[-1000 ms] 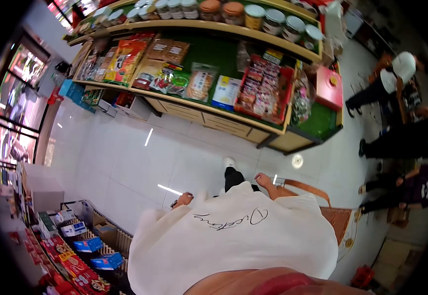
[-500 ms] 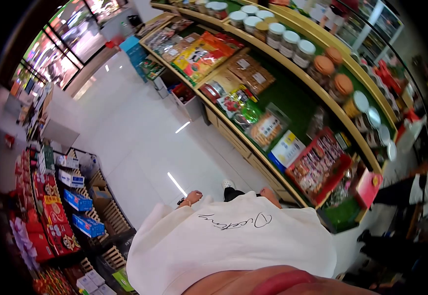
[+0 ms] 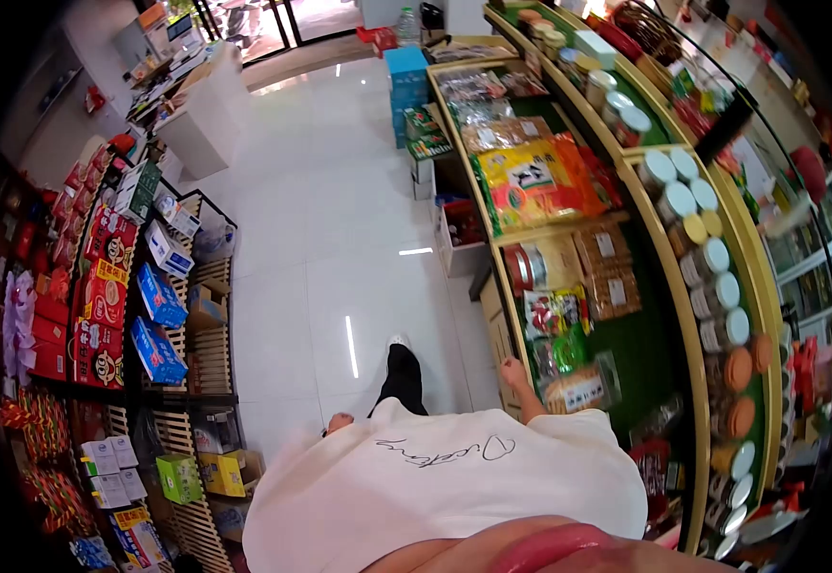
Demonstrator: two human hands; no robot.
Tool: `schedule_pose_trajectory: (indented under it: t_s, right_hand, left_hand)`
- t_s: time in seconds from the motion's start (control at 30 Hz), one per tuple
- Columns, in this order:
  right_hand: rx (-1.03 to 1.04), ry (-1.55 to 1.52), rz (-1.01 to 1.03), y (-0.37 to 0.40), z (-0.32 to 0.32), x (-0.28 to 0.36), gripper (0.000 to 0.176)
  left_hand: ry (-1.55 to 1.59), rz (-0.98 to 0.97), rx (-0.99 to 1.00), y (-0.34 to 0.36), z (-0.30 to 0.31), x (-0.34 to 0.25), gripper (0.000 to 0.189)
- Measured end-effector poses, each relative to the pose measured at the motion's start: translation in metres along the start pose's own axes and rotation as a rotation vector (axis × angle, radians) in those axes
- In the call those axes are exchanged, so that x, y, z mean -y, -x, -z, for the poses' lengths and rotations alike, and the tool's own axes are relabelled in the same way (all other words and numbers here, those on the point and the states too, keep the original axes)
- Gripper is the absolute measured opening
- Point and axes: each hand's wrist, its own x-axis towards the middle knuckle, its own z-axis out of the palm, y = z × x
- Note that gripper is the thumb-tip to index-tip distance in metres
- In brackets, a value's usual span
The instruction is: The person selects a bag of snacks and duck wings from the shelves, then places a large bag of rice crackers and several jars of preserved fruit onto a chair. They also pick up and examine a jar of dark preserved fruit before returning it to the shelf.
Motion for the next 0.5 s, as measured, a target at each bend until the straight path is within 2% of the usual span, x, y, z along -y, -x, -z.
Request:
schedule_pose_trajectory:
  t_s: [0.03,0.07,0.17,0.3,0.5]
  right_hand:
    - [0.042,0.024,-0.013,-0.019,-0.007,0.014,0.018]
    - [-0.050,0.109,0.097,-0.021,-0.007,0.042,0.016]
    - [0.098,0.072,0.128,-0.056,-0.021,0.090,0.013]
    - [0.098,0.105,0.158,-0.107,-0.036,0.159,0.011]
    - [-0.008,0.122,0.395,-0.211,-0.052,0.263,0.008]
  left_hand:
    - [0.013,0.054,0.010,-0.009,0.007,-0.004,0.031]
    - [0.029,0.099,0.017,-0.021,0.014,-0.008,0.031]
    - [0.128,0.104,0.001,-0.064,0.041,-0.037,0.032]
    - [0.276,-0.040,-0.019,-0.129,0.095,-0.107,0.033]
    - [0.365,-0.259,0.033,-0.222,0.180,-0.240,0.036]
